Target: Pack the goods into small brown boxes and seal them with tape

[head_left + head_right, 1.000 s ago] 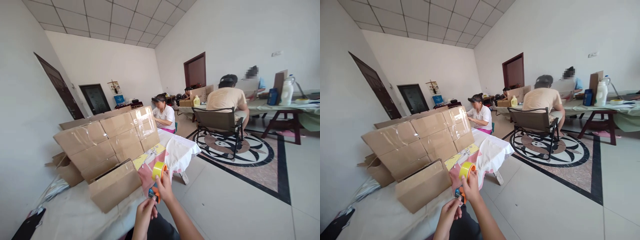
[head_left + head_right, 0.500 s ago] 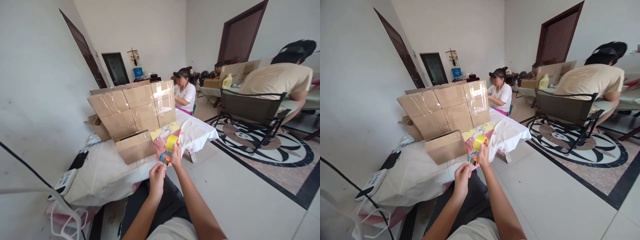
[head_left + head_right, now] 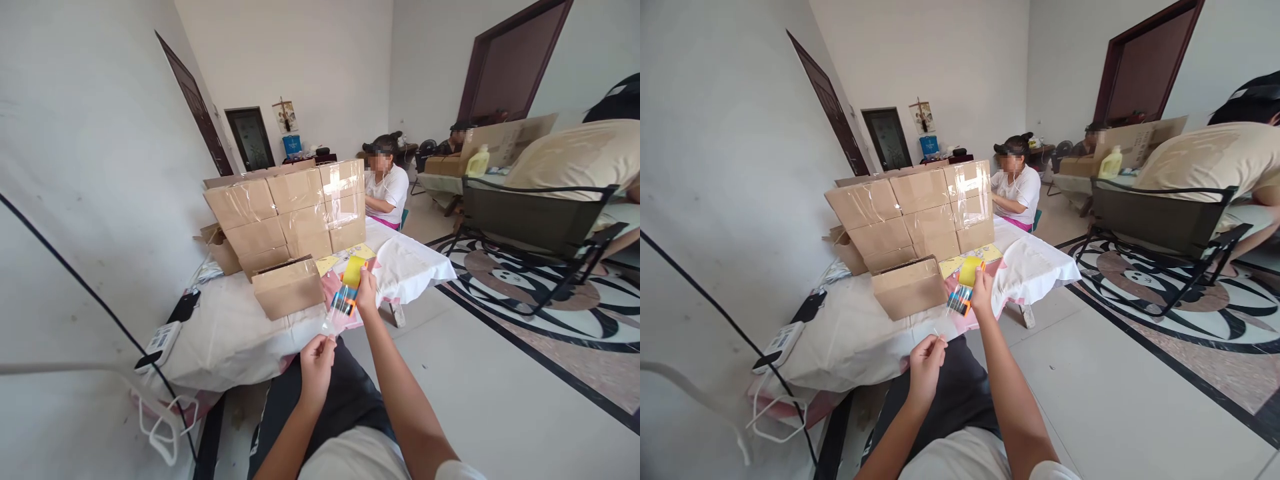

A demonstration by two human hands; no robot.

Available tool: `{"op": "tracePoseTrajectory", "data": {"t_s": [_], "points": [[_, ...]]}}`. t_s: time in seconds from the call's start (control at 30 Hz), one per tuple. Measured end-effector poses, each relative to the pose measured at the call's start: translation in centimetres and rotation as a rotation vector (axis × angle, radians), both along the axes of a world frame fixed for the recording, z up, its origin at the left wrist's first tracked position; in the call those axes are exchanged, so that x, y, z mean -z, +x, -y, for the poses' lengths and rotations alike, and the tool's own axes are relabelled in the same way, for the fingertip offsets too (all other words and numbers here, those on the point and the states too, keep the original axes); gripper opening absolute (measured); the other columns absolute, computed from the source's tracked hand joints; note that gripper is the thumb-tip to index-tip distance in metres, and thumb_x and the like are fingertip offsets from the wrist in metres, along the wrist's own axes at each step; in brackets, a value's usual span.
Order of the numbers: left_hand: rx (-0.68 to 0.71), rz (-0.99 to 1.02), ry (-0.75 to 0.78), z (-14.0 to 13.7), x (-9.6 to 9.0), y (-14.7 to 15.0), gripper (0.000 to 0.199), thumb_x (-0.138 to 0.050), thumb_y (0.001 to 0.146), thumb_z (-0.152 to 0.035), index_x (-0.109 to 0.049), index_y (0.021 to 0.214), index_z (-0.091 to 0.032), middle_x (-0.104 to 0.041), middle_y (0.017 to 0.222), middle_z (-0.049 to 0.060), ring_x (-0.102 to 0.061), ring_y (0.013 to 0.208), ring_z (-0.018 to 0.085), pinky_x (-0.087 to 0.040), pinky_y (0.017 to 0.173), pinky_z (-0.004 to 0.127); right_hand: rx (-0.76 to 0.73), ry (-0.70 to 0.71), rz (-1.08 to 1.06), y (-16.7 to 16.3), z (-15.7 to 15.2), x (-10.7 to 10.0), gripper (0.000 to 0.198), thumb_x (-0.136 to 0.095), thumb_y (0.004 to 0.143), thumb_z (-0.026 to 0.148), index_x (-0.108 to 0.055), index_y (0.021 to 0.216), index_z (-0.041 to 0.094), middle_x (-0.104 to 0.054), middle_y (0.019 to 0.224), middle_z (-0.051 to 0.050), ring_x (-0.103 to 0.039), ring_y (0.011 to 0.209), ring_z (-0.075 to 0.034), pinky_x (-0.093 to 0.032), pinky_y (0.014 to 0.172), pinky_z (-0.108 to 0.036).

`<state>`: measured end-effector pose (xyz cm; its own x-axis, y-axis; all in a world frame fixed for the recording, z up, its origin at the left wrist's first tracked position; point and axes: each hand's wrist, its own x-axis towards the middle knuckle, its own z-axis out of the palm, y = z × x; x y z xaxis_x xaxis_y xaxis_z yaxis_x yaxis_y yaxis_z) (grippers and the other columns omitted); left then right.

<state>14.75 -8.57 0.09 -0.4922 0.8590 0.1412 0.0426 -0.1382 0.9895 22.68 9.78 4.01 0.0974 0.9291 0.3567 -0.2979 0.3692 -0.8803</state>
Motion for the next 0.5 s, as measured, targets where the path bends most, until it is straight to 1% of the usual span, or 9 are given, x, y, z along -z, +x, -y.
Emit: {"op": "tracePoseTrajectory", "data": {"t_s": [0.1, 0.23, 0.3, 0.33, 0.37, 0.4, 0.43, 0.47, 0.5], "points": [[0.018, -0.033, -0.015, 0.2, 0.5, -0.5, 0.042, -0.062, 0.085, -0.054, -0.06, 0.065, -0.017, -0.037, 0.048, -0.006, -0.035, 0.049, 0.009, -0.027, 0.051, 0.024, -0.013, -0.011, -0.062, -0.1, 0.1, -0.6, 0.056, -0.053, 0.082, 0.076, -0.046, 0.066, 0.022, -0.044, 0.057, 0.003, -0.046, 0.055, -0.014, -0.04, 0.051, -0.027], [0.04, -0.069, -0.003, 0.1, 1.3, -1.0, 0.046, -0.065, 0.082, -0.056, -0.062, 0.06, -0.016, -0.038, 0.043, -0.005, -0.036, 0.045, 0.009, -0.03, 0.05, 0.024, -0.037, 0.028, -0.084, 0.5, 0.4, -1.7, 0.05, -0.062, 0.079, 0.07, -0.052, 0.071, 0.021, -0.05, 0.061, 0.002, -0.052, 0.059, -0.015, -0.045, 0.054, -0.028], [0.018, -0.07, 0.015, -0.2, 1.5, -1.7, 0.043, -0.065, 0.083, -0.056, -0.066, 0.068, -0.016, -0.046, 0.049, -0.003, -0.044, 0.049, 0.011, -0.036, 0.053, 0.025, -0.068, 0.048, -0.061, 0.8, 0.7, -2.5, 0.048, -0.064, 0.079, 0.067, -0.056, 0.074, 0.02, -0.054, 0.064, 0.001, -0.055, 0.062, -0.016, -0.047, 0.056, -0.028], [-0.008, -0.069, 0.031, -0.4, 1.5, -2.2, 0.039, -0.065, 0.083, -0.055, -0.068, 0.078, -0.017, -0.056, 0.058, -0.001, -0.052, 0.056, 0.013, -0.041, 0.058, 0.025, -0.091, 0.06, -0.045, 0.8, 1.0, -2.9, 0.047, -0.065, 0.079, 0.066, -0.057, 0.075, 0.02, -0.056, 0.064, 0.001, -0.056, 0.062, -0.016, -0.048, 0.057, -0.029], [-0.041, -0.075, 0.057, -0.5, 1.3, -2.7, 0.036, -0.067, 0.083, -0.053, -0.069, 0.09, -0.018, -0.065, 0.073, 0.003, -0.059, 0.067, 0.015, -0.046, 0.065, 0.027, -0.114, 0.073, -0.03, 0.8, 1.3, -3.4, 0.046, -0.065, 0.079, 0.065, -0.058, 0.076, 0.02, -0.057, 0.065, 0.0, -0.057, 0.062, -0.016, -0.049, 0.057, -0.029], [-0.068, -0.091, 0.091, -0.6, 1.1, -3.2, 0.038, -0.069, 0.082, -0.051, -0.068, 0.104, -0.02, -0.071, 0.092, 0.006, -0.065, 0.082, 0.018, -0.049, 0.073, 0.029, -0.137, 0.088, -0.015, 0.7, 1.8, -3.8, 0.045, -0.066, 0.079, 0.064, -0.059, 0.076, 0.02, -0.057, 0.065, 0.0, -0.057, 0.062, -0.016, -0.049, 0.057, -0.029], [-0.084, -0.117, 0.13, -0.7, 0.8, -3.8, 0.044, -0.071, 0.081, -0.049, -0.064, 0.116, -0.022, -0.071, 0.111, 0.009, -0.067, 0.098, 0.021, -0.05, 0.082, 0.031, -0.158, 0.103, 0.003, 0.4, 2.3, -4.2, 0.044, -0.066, 0.079, 0.063, -0.059, 0.075, 0.02, -0.057, 0.064, 0.0, -0.056, 0.061, -0.016, -0.049, 0.057, -0.029], [-0.083, -0.148, 0.17, -0.7, 0.4, -4.3, 0.051, -0.073, 0.081, -0.047, -0.06, 0.124, -0.024, -0.068, 0.126, 0.012, -0.065, 0.111, 0.023, -0.05, 0.089, 0.034, -0.182, 0.118, 0.024, 0.1, 2.9, -4.6, 0.043, -0.066, 0.079, 0.062, -0.059, 0.073, 0.02, -0.057, 0.064, 0.0, -0.055, 0.06, -0.016, -0.048, 0.056, -0.029], [-0.064, -0.174, 0.205, -0.7, 0.0, -4.7, 0.055, -0.073, 0.08, -0.046, -0.057, 0.128, -0.024, -0.064, 0.134, 0.013, -0.061, 0.121, 0.025, -0.049, 0.095, 0.036, -0.205, 0.131, 0.044, -0.4, 3.5, -5.0, 0.042, -0.066, 0.079, 0.06, -0.058, 0.072, 0.019, -0.056, 0.064, 0.0, -0.054, 0.059, -0.015, -0.048, 0.056, -0.029]]}}
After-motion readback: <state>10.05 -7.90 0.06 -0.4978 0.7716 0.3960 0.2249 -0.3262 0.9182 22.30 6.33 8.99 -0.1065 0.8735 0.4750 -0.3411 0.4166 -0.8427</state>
